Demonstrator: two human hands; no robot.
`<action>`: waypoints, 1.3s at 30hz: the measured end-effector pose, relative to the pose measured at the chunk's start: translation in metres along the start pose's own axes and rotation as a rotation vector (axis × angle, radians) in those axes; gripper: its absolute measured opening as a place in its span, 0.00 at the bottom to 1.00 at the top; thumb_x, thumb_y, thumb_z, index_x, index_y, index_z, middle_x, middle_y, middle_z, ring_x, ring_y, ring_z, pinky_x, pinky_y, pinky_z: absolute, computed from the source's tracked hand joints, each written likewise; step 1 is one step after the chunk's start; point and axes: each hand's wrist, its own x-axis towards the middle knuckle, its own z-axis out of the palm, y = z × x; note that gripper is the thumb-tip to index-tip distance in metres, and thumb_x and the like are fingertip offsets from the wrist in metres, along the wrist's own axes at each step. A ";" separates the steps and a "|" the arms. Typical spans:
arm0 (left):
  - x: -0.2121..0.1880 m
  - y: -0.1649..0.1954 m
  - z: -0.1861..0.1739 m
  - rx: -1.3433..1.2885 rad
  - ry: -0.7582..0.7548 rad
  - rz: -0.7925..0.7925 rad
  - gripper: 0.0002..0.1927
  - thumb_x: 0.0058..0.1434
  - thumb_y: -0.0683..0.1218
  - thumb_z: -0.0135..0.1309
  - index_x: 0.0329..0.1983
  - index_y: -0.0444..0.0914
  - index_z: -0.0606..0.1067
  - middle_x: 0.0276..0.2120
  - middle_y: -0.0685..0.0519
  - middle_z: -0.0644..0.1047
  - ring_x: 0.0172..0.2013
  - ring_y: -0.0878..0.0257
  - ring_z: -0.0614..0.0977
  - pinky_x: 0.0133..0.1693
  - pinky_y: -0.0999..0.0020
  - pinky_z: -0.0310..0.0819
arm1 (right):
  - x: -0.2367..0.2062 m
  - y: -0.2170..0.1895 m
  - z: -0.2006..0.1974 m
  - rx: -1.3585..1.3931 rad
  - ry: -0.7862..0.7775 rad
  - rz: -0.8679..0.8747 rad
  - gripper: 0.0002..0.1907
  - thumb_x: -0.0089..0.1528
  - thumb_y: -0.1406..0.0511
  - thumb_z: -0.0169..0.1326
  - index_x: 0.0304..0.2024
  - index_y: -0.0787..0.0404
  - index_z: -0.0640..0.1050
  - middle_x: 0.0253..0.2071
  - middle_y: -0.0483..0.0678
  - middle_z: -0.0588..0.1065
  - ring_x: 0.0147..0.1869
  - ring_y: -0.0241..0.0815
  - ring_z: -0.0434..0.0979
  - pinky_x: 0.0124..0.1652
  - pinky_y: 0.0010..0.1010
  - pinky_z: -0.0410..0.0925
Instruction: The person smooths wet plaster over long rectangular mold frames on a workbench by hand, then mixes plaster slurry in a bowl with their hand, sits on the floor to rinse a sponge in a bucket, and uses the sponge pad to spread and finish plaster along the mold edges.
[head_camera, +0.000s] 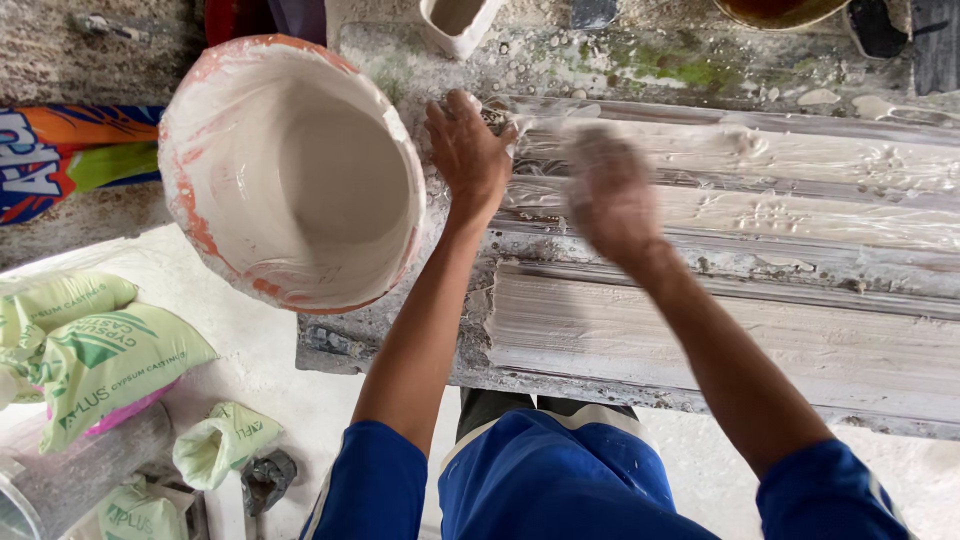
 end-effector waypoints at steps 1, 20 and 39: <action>0.000 -0.001 0.000 0.010 0.033 0.055 0.47 0.55 0.54 0.70 0.67 0.30 0.57 0.66 0.25 0.57 0.70 0.30 0.56 0.66 0.34 0.51 | 0.013 -0.018 0.009 0.078 -0.261 0.009 0.35 0.70 0.51 0.32 0.73 0.67 0.53 0.77 0.63 0.48 0.80 0.58 0.39 0.70 0.50 0.36; -0.019 0.007 -0.023 -0.145 0.199 -0.015 0.31 0.53 0.49 0.68 0.57 0.41 0.67 0.63 0.39 0.66 0.63 0.43 0.68 0.61 0.43 0.63 | -0.080 0.071 -0.038 -0.082 -0.305 0.281 0.43 0.69 0.50 0.42 0.75 0.74 0.53 0.77 0.70 0.48 0.82 0.64 0.44 0.76 0.52 0.41; -0.130 -0.025 -0.041 -0.083 0.247 0.456 0.25 0.64 0.40 0.60 0.64 0.34 0.70 0.61 0.34 0.67 0.63 0.35 0.67 0.66 0.42 0.60 | -0.012 0.008 -0.035 0.251 0.321 0.224 0.04 0.63 0.66 0.57 0.37 0.61 0.78 0.42 0.53 0.77 0.48 0.55 0.73 0.43 0.45 0.71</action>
